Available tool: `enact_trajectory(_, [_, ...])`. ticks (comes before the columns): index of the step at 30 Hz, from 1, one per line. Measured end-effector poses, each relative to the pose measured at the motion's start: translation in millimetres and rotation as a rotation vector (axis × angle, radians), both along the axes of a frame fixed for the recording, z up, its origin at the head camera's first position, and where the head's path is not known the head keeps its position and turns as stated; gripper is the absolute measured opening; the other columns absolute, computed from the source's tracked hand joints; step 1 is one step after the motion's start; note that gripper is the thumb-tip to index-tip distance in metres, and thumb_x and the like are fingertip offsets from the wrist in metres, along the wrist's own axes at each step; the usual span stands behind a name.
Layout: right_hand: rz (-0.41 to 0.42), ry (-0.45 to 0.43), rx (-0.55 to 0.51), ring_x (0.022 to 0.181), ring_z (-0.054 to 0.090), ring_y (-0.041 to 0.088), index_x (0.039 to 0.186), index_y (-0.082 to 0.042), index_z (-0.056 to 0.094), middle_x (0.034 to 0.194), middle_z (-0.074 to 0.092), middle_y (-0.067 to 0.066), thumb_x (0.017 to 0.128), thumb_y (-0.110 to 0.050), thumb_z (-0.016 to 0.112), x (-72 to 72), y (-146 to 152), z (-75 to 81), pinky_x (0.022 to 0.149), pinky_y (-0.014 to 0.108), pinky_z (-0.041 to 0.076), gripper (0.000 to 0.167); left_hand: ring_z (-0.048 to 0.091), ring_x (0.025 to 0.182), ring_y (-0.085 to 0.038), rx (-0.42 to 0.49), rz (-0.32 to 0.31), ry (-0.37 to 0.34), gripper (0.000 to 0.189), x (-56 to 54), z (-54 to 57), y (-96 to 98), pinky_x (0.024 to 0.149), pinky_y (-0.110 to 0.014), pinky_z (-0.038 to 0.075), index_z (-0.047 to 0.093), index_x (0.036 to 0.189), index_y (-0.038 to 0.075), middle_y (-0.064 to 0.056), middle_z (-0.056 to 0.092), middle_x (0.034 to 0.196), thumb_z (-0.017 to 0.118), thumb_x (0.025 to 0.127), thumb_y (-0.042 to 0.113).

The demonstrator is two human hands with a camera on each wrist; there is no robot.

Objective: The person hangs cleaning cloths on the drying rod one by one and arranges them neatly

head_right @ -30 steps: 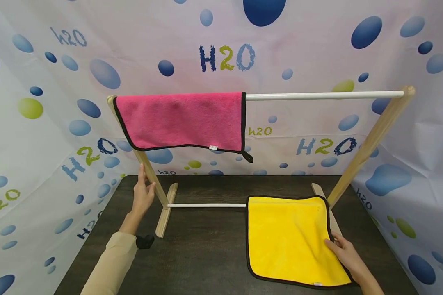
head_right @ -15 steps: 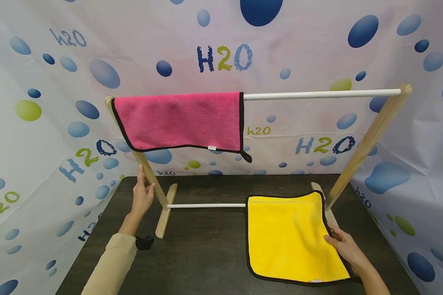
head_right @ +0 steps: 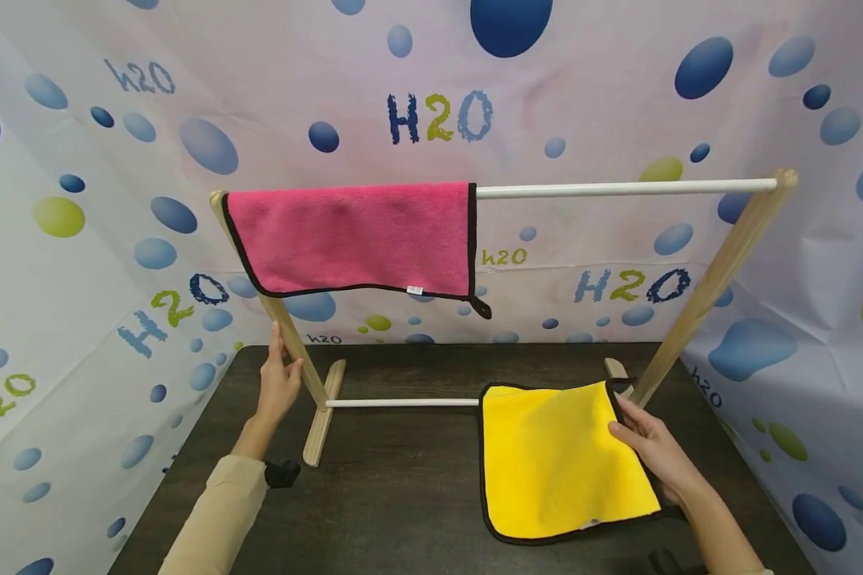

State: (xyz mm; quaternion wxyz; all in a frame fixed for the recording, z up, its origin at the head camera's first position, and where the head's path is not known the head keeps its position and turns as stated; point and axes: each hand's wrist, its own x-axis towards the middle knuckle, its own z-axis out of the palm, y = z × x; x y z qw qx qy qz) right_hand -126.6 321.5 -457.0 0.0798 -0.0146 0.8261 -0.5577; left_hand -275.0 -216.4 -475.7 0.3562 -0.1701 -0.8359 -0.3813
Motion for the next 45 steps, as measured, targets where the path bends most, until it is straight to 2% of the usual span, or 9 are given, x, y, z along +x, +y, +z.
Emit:
enact_trajectory(1, [0.011, 0.018, -0.014, 0.094, 0.047, -0.015, 0.142, 0.008, 0.006, 0.13, 0.041, -0.011, 0.097, -0.024, 0.043, -0.9, -2.4, 4.0, 0.075, 0.013, 0.046, 0.067, 0.053, 0.101, -0.044, 0.0, 0.0, -0.002, 0.084, 0.0, -0.3, -0.2, 0.063, -0.049, 0.051, 0.016, 0.146, 0.008, -0.035, 0.044, 0.123, 0.054, 0.078, -0.022])
enact_trajectory(4, [0.069, 0.077, -0.068, 0.09, 0.053, -0.008, 0.145, -0.001, 0.009, 0.13, 0.047, -0.008, 0.098, -0.019, 0.041, -3.2, -10.4, 17.1, 0.074, 0.016, 0.049, 0.06, 0.052, 0.101, -0.044, -0.003, 0.001, -0.014, 0.084, 0.3, -0.6, -0.4, 0.065, -0.049, 0.051, 0.015, 0.146, 0.008, -0.035, 0.044, 0.123, 0.053, 0.078, -0.022])
enact_trajectory(7, [0.155, 0.139, -0.199, 0.081, 0.062, 0.007, 0.146, -0.028, 0.021, 0.107, 0.057, -0.019, 0.098, -0.011, 0.039, -6.1, -16.8, 29.3, 0.068, 0.026, 0.054, 0.053, 0.052, 0.102, -0.044, -0.006, 0.001, -0.027, 0.084, 0.5, -0.3, -0.5, 0.067, -0.05, 0.051, 0.015, 0.146, 0.008, -0.035, 0.043, 0.123, 0.053, 0.078, -0.022])
enact_trajectory(11, [0.248, 0.195, -0.332, 0.073, 0.066, 0.016, 0.135, -0.042, 0.036, 0.101, 0.063, -0.009, 0.098, -0.004, 0.036, -10.3, -24.6, 44.6, 0.061, 0.033, 0.054, 0.053, 0.051, 0.104, -0.044, -0.009, -0.001, -0.034, 0.083, 0.2, 0.2, -0.8, 0.067, -0.05, 0.051, 0.014, 0.146, 0.008, -0.035, 0.041, 0.126, 0.053, 0.078, -0.022])
enact_trajectory(21, [0.261, 0.285, -0.252, 0.068, 0.066, 0.016, 0.138, -0.038, 0.034, 0.1, 0.062, -0.01, 0.096, 0.001, 0.037, -20.0, -30.1, 71.9, 0.057, 0.031, 0.054, 0.057, 0.052, 0.103, -0.045, -0.002, -0.005, -0.021, 0.085, 0.1, -0.9, 0.1, 0.066, -0.049, 0.051, 0.014, 0.147, 0.011, -0.035, 0.043, 0.123, 0.053, 0.078, -0.022])
enact_trajectory(28, [0.296, 0.357, -0.332, 0.066, 0.066, 0.017, 0.141, -0.029, 0.034, 0.099, 0.064, -0.005, 0.095, 0.006, 0.036, -27.5, -28.0, 90.5, 0.054, 0.03, 0.054, 0.057, 0.052, 0.102, -0.044, -0.007, 0.002, -0.02, 0.085, 0.0, -1.0, -0.3, 0.064, -0.049, 0.051, 0.013, 0.147, 0.011, -0.035, 0.043, 0.124, 0.053, 0.079, -0.021])
enact_trajectory(34, [0.216, 0.469, -0.277, 0.067, 0.065, 0.012, 0.144, -0.018, 0.029, 0.099, 0.061, -0.006, 0.093, 0.008, 0.04, -30.5, -32.3, 106.3, 0.056, 0.025, 0.053, 0.059, 0.052, 0.102, -0.045, -0.004, 0.003, -0.003, 0.086, -0.2, -0.8, -1.1, 0.066, -0.049, 0.052, 0.014, 0.147, 0.011, -0.035, 0.044, 0.122, 0.053, 0.078, -0.022])
enact_trajectory(41, [0.195, 0.57, -0.33, 0.074, 0.065, 0.008, 0.144, -0.011, 0.029, 0.102, 0.058, -0.003, 0.091, 0.012, 0.041, -34.2, -33.2, 121.2, 0.06, 0.021, 0.053, 0.059, 0.053, 0.1, -0.044, -0.009, 0.005, -0.006, 0.086, 0.8, -0.4, -0.6, 0.065, -0.049, 0.051, 0.013, 0.147, 0.013, -0.036, 0.045, 0.119, 0.054, 0.079, -0.021])
enact_trajectory(45, [0.173, 0.626, -0.253, 0.073, 0.064, 0.006, 0.144, -0.008, 0.026, 0.103, 0.057, -0.003, 0.089, 0.014, 0.041, -36.8, -33.2, 131.9, 0.059, 0.019, 0.052, 0.062, 0.053, 0.1, -0.044, -0.012, 0.001, -0.018, 0.085, 0.8, -0.4, -1.6, 0.065, -0.049, 0.051, 0.013, 0.147, 0.011, -0.036, 0.044, 0.121, 0.053, 0.079, -0.021])
